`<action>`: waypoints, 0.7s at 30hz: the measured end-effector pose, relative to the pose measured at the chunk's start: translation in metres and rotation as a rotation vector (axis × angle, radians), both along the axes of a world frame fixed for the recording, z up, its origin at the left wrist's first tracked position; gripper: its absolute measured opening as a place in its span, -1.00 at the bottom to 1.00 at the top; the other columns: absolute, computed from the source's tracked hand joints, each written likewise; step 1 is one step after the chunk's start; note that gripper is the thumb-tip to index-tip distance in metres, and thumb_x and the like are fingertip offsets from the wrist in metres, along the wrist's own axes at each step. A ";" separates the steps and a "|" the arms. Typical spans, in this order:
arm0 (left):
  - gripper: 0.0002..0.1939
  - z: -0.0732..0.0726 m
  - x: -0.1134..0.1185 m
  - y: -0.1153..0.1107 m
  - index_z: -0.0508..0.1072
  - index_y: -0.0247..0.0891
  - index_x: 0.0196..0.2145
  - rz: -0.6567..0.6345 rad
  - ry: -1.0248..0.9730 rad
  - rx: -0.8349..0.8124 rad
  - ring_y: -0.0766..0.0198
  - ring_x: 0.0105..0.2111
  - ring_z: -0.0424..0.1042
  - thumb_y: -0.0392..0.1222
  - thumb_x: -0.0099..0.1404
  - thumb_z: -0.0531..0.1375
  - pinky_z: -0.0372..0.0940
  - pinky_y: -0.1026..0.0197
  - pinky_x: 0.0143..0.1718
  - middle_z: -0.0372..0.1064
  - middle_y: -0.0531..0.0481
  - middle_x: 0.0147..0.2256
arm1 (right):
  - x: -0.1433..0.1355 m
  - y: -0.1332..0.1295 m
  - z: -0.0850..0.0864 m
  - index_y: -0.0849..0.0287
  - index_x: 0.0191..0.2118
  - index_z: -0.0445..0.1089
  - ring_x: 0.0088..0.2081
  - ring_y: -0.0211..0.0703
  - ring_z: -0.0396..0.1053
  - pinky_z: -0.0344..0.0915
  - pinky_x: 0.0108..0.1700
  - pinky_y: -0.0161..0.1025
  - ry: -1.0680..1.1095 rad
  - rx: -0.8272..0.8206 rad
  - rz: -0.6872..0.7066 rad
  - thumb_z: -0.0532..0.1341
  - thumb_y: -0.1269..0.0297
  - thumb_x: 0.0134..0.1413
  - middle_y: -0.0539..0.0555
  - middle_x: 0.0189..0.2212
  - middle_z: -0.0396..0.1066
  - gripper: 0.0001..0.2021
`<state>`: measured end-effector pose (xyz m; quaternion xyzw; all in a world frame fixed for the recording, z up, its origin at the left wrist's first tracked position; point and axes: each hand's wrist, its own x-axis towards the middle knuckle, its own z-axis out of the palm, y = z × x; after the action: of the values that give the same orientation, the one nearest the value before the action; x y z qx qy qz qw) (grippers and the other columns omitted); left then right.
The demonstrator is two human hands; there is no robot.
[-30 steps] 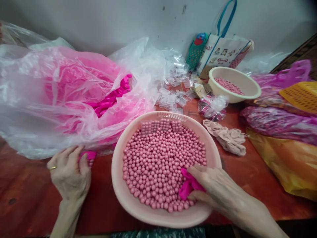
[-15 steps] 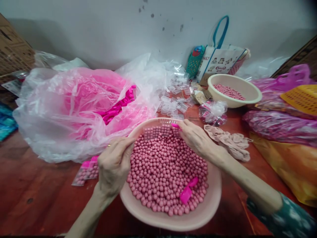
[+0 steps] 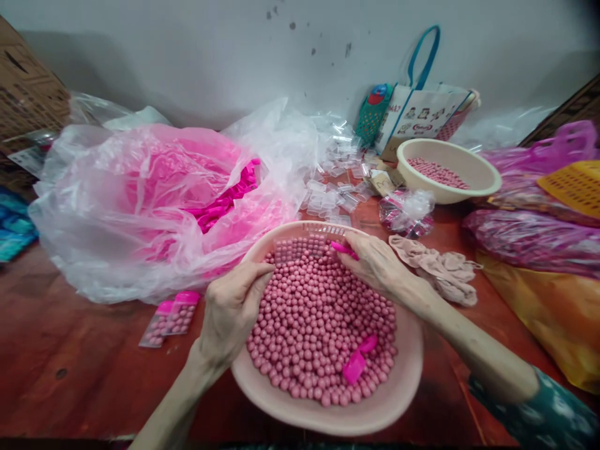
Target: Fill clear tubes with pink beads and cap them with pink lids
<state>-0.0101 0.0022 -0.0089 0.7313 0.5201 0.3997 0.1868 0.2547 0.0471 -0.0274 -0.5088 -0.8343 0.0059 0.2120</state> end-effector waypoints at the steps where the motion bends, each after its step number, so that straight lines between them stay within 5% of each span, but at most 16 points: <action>1: -0.86 0.002 0.003 0.000 0.50 -0.30 -0.24 -0.011 -0.011 -0.032 0.23 -0.31 0.49 -0.31 0.25 0.16 0.35 0.21 -0.19 0.51 -0.03 -0.30 | -0.001 -0.002 0.004 0.15 -0.27 0.32 -0.38 -0.09 0.32 0.23 -0.30 -0.19 0.005 -0.023 -0.001 0.06 0.18 0.21 0.11 -0.42 0.38 -0.81; 7: -0.73 0.008 0.022 0.005 0.43 -0.28 -0.08 -0.174 0.020 -0.261 0.13 -0.08 0.41 -0.28 0.24 0.16 0.25 0.06 0.02 0.46 -0.11 -0.10 | -0.012 -0.009 0.031 0.15 -0.42 0.20 -0.54 -0.27 0.14 0.02 -0.47 -0.27 0.068 -0.189 0.021 0.07 0.24 0.18 -0.02 -0.55 0.24 -0.83; 12: -0.43 0.001 0.028 0.017 0.22 -0.17 0.16 -0.324 -0.140 -0.391 0.06 0.22 0.05 -0.25 0.19 0.21 -0.11 -0.03 0.24 0.13 -0.10 0.20 | -0.031 -0.013 0.044 0.16 -0.48 0.17 -0.54 -0.34 0.10 -0.01 -0.52 -0.34 0.156 -0.354 0.152 0.07 0.26 0.19 -0.10 -0.58 0.16 -0.78; 17: -0.75 0.011 0.030 0.024 0.39 -0.31 -0.10 -0.478 -0.336 -0.668 0.15 -0.20 0.43 -0.30 0.24 0.12 0.32 0.09 -0.11 0.44 -0.09 -0.21 | -0.045 -0.019 0.053 0.19 -0.41 0.26 -0.50 -0.34 0.13 0.10 -0.47 -0.37 0.686 -0.744 0.279 0.08 0.20 0.22 -0.09 -0.52 0.18 -0.78; 21: -0.80 0.018 0.027 0.017 0.36 -0.30 -0.16 -0.434 -0.576 -0.878 0.26 -0.29 0.42 -0.32 0.22 0.15 0.32 0.16 -0.17 0.39 -0.01 -0.29 | -0.044 -0.017 0.056 0.21 -0.33 0.36 -0.48 -0.34 0.18 0.17 -0.40 -0.36 1.014 -0.838 0.175 0.18 0.21 0.16 -0.07 -0.49 0.29 -0.83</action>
<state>0.0167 0.0193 0.0087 0.5366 0.4031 0.2819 0.6856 0.2105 0.0296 0.0291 -0.4128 -0.5966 0.5858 0.3611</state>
